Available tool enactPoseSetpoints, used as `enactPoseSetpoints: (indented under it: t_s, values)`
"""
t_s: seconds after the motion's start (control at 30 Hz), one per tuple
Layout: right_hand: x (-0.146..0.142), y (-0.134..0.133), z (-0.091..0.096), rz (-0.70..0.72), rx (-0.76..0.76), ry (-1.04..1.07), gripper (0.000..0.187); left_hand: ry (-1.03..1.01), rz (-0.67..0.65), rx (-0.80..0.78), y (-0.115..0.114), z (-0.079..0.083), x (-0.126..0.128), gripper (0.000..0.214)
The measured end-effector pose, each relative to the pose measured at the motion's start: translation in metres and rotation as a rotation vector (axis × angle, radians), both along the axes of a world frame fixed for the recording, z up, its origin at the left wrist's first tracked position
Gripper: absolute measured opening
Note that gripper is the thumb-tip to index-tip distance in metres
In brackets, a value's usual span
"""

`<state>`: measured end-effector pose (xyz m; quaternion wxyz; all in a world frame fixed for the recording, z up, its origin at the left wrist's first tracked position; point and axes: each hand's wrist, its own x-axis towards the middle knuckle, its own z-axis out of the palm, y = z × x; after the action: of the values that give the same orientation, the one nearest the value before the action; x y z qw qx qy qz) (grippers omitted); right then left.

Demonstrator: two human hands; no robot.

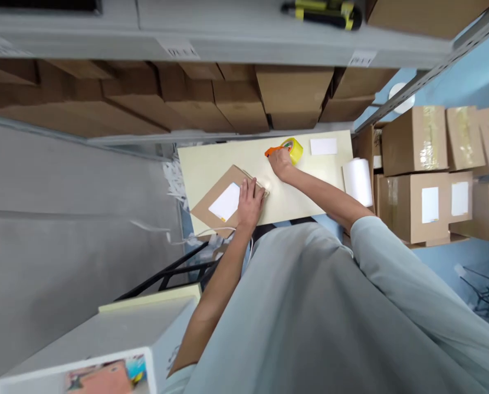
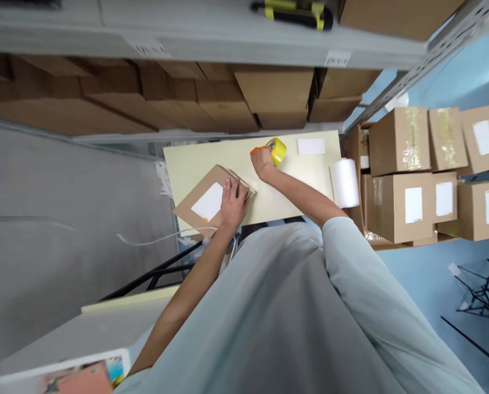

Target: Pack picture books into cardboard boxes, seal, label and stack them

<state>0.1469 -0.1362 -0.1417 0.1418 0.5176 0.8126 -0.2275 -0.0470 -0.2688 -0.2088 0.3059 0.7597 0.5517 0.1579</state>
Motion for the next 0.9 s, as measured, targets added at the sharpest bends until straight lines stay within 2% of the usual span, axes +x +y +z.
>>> enactPoseSetpoints:
  t_s: [0.1,0.17,0.27,0.3,0.37,0.47,0.53,0.6,0.67,0.73,0.8,0.9]
  values:
    - [0.006,0.006,0.051,-0.145,0.007,-0.158,0.03,-0.032,-0.007,0.059,-0.001,0.007,-0.002,0.023]
    - [0.015,0.006,0.087,-0.112,0.06,-0.151,0.027,-0.086,0.017,0.102,0.003,0.015,0.0,0.029]
    - [0.029,0.006,0.138,-0.06,0.195,-0.117,0.045,-0.206,0.201,0.213,0.027,0.041,0.013,0.05]
    - [0.032,0.007,0.154,-0.1,0.222,-0.06,0.048,-0.24,0.259,0.283,0.041,0.056,0.02,0.051]
    - [0.033,0.014,0.182,-0.2,0.271,0.023,0.053,-0.291,0.334,0.448,0.075,0.096,0.034,0.05]
    - [0.026,0.035,0.221,-0.315,0.35,0.139,0.06,-0.339,0.314,0.642,0.132,0.165,0.051,0.048]
    - [0.019,0.056,0.245,-0.306,0.387,0.197,0.062,-0.35,0.292,0.697,0.168,0.201,0.058,0.049]
    - [0.014,0.082,0.265,-0.265,0.414,0.192,0.058,-0.338,0.285,0.693,0.2,0.225,0.06,0.051]
    - [0.011,0.108,0.278,-0.239,0.432,0.148,0.055,-0.308,0.285,0.661,0.224,0.238,0.058,0.055]
    - [0.009,0.13,0.285,-0.243,0.432,0.108,0.049,-0.271,0.29,0.645,0.237,0.242,0.053,0.057]
    - [0.008,0.144,0.285,-0.254,0.412,0.094,0.042,-0.239,0.295,0.663,0.238,0.24,0.045,0.056]
    - [0.006,0.156,0.278,-0.258,0.393,0.083,0.035,-0.196,0.308,0.699,0.223,0.233,0.029,0.051]
